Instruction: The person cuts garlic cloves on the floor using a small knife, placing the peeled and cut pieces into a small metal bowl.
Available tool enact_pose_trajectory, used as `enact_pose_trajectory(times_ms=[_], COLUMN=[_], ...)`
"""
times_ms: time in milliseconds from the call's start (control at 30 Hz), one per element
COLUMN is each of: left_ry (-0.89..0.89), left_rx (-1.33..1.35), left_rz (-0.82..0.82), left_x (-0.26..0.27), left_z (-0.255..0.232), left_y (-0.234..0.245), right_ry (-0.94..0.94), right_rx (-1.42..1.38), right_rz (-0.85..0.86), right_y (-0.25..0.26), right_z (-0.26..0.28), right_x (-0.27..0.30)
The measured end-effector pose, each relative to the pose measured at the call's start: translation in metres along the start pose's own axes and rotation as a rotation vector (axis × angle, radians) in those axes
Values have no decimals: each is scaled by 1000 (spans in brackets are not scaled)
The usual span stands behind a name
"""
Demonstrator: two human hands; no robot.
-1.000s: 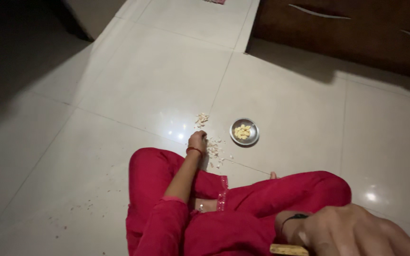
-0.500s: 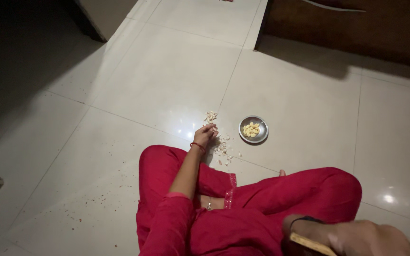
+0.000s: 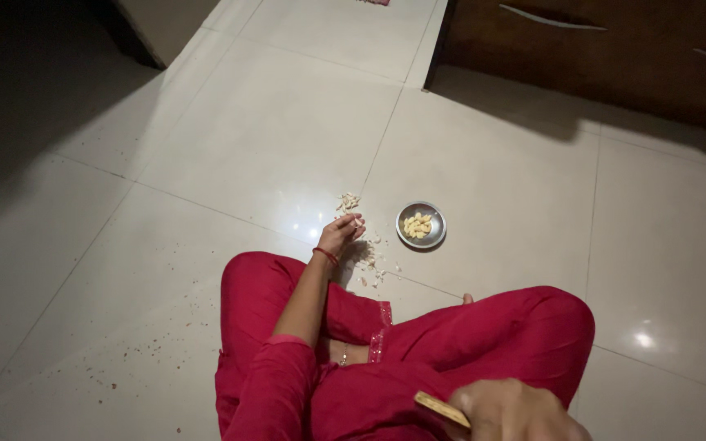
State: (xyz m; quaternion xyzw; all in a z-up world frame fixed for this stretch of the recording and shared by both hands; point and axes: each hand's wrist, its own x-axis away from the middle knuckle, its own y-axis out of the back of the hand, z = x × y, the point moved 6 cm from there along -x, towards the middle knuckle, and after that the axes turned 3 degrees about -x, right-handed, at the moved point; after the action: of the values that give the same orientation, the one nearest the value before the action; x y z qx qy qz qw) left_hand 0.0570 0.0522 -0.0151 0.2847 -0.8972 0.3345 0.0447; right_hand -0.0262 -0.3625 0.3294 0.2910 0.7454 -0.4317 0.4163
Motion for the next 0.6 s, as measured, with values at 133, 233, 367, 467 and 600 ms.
enact_pose_trajectory(times_ms=[133,233,367,467,600], left_ry=[11,37,44,44,40], left_rx=[-3,-29,-26,-3,30], left_rz=[13,10,21,23,-10], left_x=[0,-2,-3,-4,-5], left_z=[2,6,5,8,8], left_y=[1,1,4,3,6], right_ry=[-77,-61,-25,-16,-10], right_rx=[5,11,-6,6,21], right_rz=[63,67,58,37,38], right_y=[-12,-16,-12,-10,-2], right_z=[-47,-60,-64,-56,-45], right_x=[-27,-47,-45,-37,-28])
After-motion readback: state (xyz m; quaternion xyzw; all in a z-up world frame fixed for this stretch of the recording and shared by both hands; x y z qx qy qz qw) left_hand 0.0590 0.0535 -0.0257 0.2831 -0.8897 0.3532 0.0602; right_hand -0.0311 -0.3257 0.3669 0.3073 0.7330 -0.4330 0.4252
